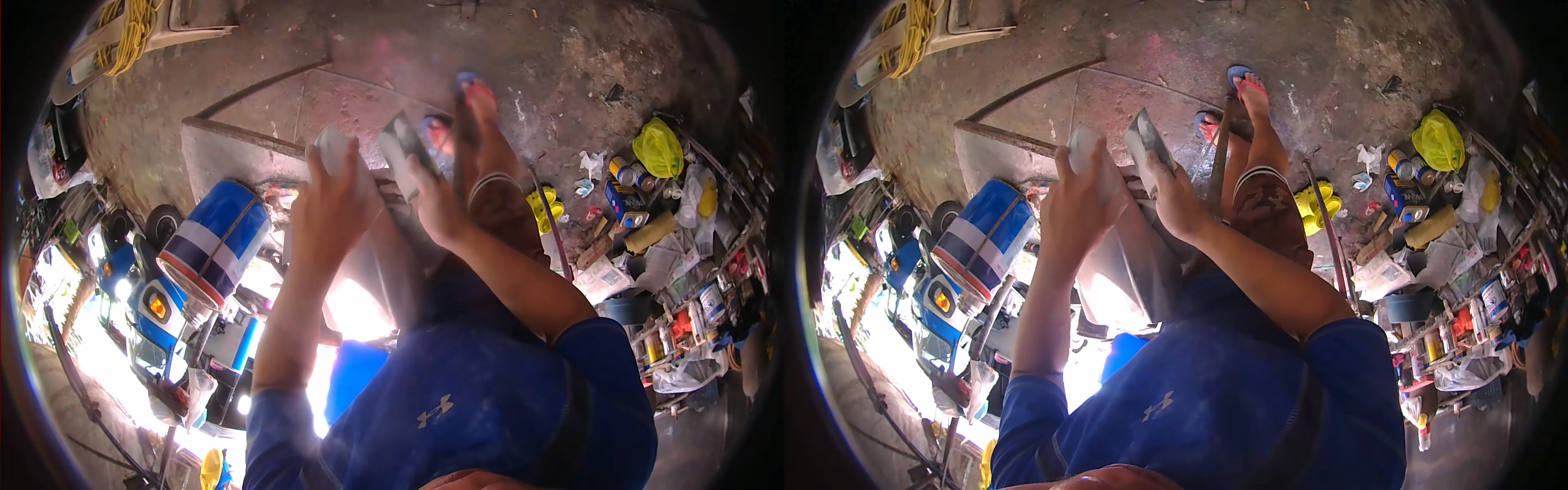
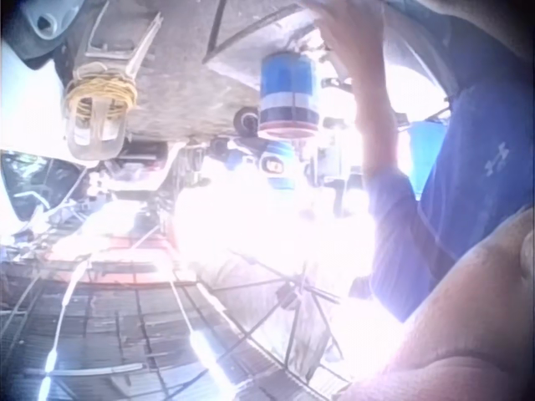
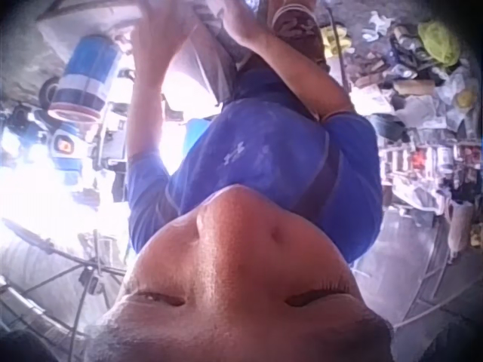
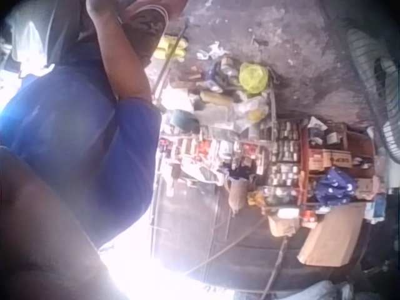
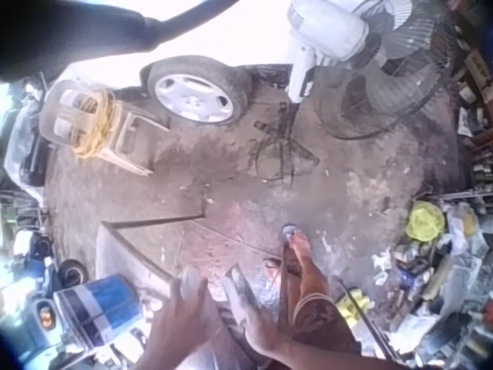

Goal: The person sands a light-colored automotive fender panel by hand using a sanding block and sandpaper, periodically wiping the surface with a cloth.

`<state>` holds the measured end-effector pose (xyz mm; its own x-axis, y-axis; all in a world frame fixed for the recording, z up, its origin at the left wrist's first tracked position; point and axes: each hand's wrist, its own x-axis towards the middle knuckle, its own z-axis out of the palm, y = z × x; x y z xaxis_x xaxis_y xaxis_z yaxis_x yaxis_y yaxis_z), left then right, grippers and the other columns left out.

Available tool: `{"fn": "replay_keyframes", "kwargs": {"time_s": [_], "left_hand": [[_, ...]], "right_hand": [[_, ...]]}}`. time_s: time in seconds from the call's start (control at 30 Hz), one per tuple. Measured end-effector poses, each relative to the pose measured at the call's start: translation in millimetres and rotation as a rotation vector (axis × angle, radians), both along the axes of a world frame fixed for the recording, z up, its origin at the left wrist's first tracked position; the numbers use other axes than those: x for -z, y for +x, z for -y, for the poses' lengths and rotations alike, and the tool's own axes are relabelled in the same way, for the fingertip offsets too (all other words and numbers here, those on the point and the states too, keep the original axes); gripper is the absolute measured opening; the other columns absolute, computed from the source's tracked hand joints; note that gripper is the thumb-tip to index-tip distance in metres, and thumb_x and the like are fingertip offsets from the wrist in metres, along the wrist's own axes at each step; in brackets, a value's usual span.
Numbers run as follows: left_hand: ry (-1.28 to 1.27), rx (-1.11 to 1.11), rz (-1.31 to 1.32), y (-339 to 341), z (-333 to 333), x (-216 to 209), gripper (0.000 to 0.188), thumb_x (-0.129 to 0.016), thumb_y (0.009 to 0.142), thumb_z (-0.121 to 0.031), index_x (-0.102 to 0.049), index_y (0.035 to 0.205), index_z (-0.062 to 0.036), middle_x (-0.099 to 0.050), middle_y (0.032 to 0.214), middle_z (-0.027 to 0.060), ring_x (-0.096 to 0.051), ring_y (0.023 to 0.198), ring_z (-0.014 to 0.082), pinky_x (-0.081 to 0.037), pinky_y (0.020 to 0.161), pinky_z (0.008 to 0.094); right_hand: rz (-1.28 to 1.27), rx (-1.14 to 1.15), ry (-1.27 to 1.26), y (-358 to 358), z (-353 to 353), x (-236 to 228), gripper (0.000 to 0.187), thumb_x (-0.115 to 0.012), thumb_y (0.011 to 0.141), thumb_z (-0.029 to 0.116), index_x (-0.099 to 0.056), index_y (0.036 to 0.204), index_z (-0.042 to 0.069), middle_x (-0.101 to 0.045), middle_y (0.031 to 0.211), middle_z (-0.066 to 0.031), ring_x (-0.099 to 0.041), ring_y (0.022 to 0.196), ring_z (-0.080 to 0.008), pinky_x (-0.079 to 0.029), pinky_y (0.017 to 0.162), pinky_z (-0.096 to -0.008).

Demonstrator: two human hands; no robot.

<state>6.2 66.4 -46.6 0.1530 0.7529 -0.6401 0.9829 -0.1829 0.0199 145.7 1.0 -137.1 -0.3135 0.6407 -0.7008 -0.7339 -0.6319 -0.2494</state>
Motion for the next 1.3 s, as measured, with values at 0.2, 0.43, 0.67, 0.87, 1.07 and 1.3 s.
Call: {"fn": "replay_keyframes", "kwargs": {"time_s": [0.2, 0.43, 0.67, 0.87, 1.07, 1.3], "left_hand": [[0.015, -0.159, 0.002, -6, 14, -5, 0.09, -0.08, 0.087, -0.035, -0.034, 0.161, -0.0107, -0.039, 0.154, 0.0338, -0.062, 0.121, 0.0545, -0.058, 0.093, 0.0545], [0.159, -0.389, 0.189, -32, 117, -30, 0.125, -0.089, 0.074, -0.052, -0.02, 0.165, -0.0026, -0.033, 0.16, 0.031, -0.042, 0.145, 0.0511, -0.048, 0.11, 0.0563], [0.211, -0.454, 0.144, -24, 126, -19, 0.137, -0.093, 0.063, -0.055, -0.018, 0.166, -0.0042, -0.031, 0.162, 0.0288, -0.045, 0.143, 0.0491, -0.046, 0.111, 0.0565], [0.227, -0.435, 0.161, -16, 120, -17, 0.137, -0.09, 0.062, -0.054, -0.018, 0.165, 0.0013, -0.035, 0.161, 0.0291, -0.044, 0.141, 0.0504, -0.04, 0.116, 0.0568], [0.294, -0.469, 0.153, -27, 134, -3, 0.138, -0.091, 0.061, -0.054, -0.018, 0.164, 0.0033, -0.036, 0.16, 0.0307, -0.043, 0.142, 0.0499, -0.039, 0.117, 0.0573], [0.216, -0.464, 0.218, -18, 121, -14, 0.138, -0.093, 0.061, -0.053, -0.02, 0.163, 0.004, -0.037, 0.159, 0.0319, -0.047, 0.14, 0.0504, -0.04, 0.116, 0.0576]], "right_hand": [[0.509, -0.141, 0.377, 3, -1, -4, 0.061, -0.042, 0.114, 0.04, -0.036, 0.16, 0.0, -0.048, 0.157, -0.0224, -0.045, 0.148, -0.0331, -0.033, 0.123, -0.0423], [1.053, -0.844, 1.054, -17, 23, -45, 0.065, -0.051, 0.107, 0.025, -0.031, 0.164, 0.003, -0.035, 0.166, -0.023, -0.035, 0.152, -0.0459, -0.031, 0.121, -0.0576], [1.125, -0.846, 0.952, -34, 9, -15, 0.07, -0.045, 0.109, 0.037, -0.025, 0.166, 0.002, -0.025, 0.172, -0.0211, -0.025, 0.157, -0.0469, -0.022, 0.123, -0.0647], [1.383, -0.96, 1.035, -35, -16, 19, 0.075, -0.047, 0.107, 0.037, -0.019, 0.168, 0.003, -0.017, 0.172, -0.0284, -0.021, 0.157, -0.0497, -0.017, 0.124, -0.0642], [1.107, -0.733, 1.155, -22, 30, -34, 0.069, -0.046, 0.106, 0.029, -0.025, 0.164, 0.0, -0.017, 0.172, -0.029, -0.024, 0.156, -0.0497, -0.022, 0.123, -0.0651], [1.304, -1.032, 1.215, -28, -26, 36, 0.075, -0.052, 0.104, 0.022, -0.017, 0.165, -0.003, -0.006, 0.169, -0.0388, -0.014, 0.158, -0.0541, -0.028, 0.12, -0.0683]]}}
